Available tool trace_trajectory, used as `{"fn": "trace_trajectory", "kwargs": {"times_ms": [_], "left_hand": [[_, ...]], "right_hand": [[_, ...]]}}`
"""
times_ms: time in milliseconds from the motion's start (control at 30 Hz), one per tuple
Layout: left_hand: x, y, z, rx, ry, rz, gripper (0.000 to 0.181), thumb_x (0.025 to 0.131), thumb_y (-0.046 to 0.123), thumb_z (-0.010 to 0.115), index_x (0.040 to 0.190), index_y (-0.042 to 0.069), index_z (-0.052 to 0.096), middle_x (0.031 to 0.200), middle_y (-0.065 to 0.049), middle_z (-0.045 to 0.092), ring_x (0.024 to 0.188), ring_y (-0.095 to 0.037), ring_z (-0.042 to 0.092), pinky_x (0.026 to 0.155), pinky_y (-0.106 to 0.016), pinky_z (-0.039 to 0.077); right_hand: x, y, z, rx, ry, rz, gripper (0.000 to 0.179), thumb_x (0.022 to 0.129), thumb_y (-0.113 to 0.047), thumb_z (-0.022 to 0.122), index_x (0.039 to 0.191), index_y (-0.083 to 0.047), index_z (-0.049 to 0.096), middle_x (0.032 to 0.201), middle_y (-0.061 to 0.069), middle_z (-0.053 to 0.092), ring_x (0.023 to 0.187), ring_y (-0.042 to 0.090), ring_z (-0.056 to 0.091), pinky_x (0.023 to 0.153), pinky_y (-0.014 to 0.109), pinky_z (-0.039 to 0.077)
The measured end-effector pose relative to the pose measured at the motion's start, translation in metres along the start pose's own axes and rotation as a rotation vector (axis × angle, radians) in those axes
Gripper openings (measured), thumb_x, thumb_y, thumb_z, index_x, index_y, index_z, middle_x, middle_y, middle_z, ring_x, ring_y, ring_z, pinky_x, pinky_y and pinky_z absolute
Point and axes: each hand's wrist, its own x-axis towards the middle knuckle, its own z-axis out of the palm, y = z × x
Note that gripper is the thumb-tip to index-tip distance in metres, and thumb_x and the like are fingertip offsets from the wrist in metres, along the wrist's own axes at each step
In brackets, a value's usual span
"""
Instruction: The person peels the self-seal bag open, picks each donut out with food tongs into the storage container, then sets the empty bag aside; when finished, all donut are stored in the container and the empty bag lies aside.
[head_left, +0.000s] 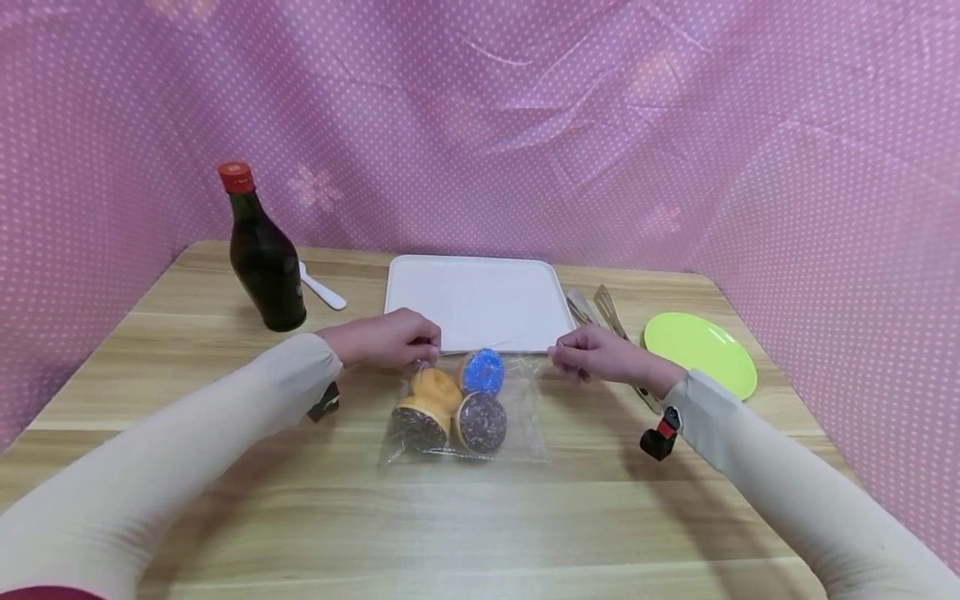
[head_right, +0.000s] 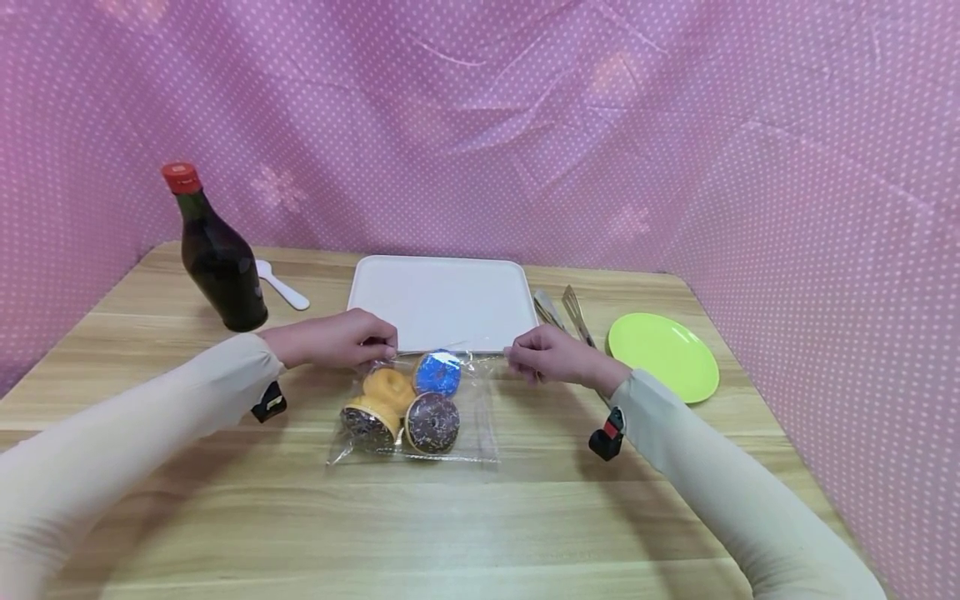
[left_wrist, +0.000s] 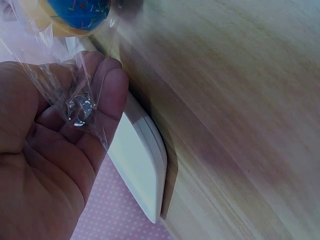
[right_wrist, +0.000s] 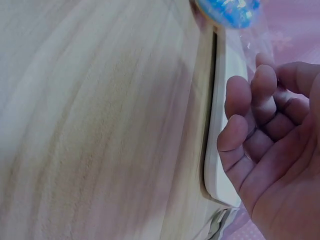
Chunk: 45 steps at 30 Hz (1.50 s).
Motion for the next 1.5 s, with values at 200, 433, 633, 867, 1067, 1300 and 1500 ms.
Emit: {"fn": "trace_trajectory", "kwargs": {"times_ms": [200, 433, 633, 867, 1067, 1300, 1500], "left_hand": [[-0.002, -0.001, 0.000, 0.007, 0.009, -0.017, 0.021, 0.104, 0.003, 0.056, 0.085, 0.005, 0.065, 0.072, 0.002, 0.059, 0.066, -0.006, 0.051, 0.068, -0.023, 0.047], [-0.002, 0.000, 0.001, 0.001, -0.002, -0.017, 0.021, 0.104, 0.001, 0.054, 0.086, 0.005, 0.065, 0.074, 0.002, 0.058, 0.070, -0.008, 0.051, 0.068, -0.024, 0.045], [-0.002, 0.002, 0.000, 0.016, 0.027, 0.009, 0.021, 0.103, 0.001, 0.055, 0.085, 0.005, 0.065, 0.073, 0.002, 0.058, 0.069, -0.007, 0.051, 0.070, -0.024, 0.045], [-0.001, 0.003, 0.000, -0.003, 0.011, 0.011, 0.022, 0.105, 0.003, 0.055, 0.084, 0.005, 0.064, 0.073, 0.000, 0.061, 0.069, -0.007, 0.052, 0.070, -0.024, 0.047], [-0.001, 0.002, -0.001, -0.007, 0.000, 0.006, 0.022, 0.105, 0.004, 0.055, 0.085, 0.003, 0.064, 0.072, -0.001, 0.061, 0.067, -0.007, 0.052, 0.070, -0.024, 0.047], [-0.001, -0.001, 0.000, 0.023, 0.017, 0.021, 0.023, 0.104, 0.004, 0.058, 0.082, 0.005, 0.063, 0.069, 0.001, 0.058, 0.065, -0.006, 0.050, 0.069, -0.024, 0.046], [-0.001, -0.001, -0.001, 0.025, 0.017, 0.023, 0.022, 0.105, 0.004, 0.057, 0.084, 0.005, 0.064, 0.073, -0.001, 0.060, 0.066, -0.007, 0.051, 0.070, -0.024, 0.047]], "right_hand": [[-0.002, -0.002, 0.011, 0.091, 0.013, 0.051, 0.043, 0.112, -0.027, 0.050, 0.092, 0.009, 0.064, 0.070, 0.002, 0.056, 0.064, 0.012, 0.052, 0.061, 0.027, 0.049], [-0.005, -0.005, 0.030, 0.319, -0.018, 0.154, 0.032, 0.110, -0.022, 0.053, 0.082, -0.006, 0.057, 0.070, -0.003, 0.052, 0.066, 0.012, 0.058, 0.065, 0.026, 0.051], [-0.004, -0.009, 0.035, 0.378, 0.005, 0.164, 0.028, 0.108, -0.019, 0.058, 0.082, -0.010, 0.056, 0.070, -0.004, 0.053, 0.065, 0.011, 0.058, 0.064, 0.023, 0.048], [-0.009, -0.003, 0.032, 0.364, -0.029, 0.135, 0.020, 0.107, -0.013, 0.057, 0.092, 0.000, 0.060, 0.072, -0.005, 0.053, 0.068, 0.008, 0.057, 0.067, 0.022, 0.050], [-0.014, 0.002, 0.027, 0.318, -0.072, 0.121, 0.019, 0.106, -0.011, 0.058, 0.092, 0.001, 0.061, 0.074, -0.005, 0.058, 0.068, 0.007, 0.058, 0.067, 0.022, 0.050], [-0.018, 0.007, 0.022, 0.247, -0.102, 0.117, 0.026, 0.106, -0.013, 0.058, 0.094, 0.010, 0.058, 0.073, -0.004, 0.058, 0.068, 0.008, 0.057, 0.066, 0.022, 0.049], [-0.021, 0.008, 0.019, 0.227, -0.118, 0.128, 0.025, 0.106, -0.011, 0.057, 0.103, 0.012, 0.062, 0.075, -0.003, 0.060, 0.070, 0.008, 0.058, 0.069, 0.023, 0.051]]}}
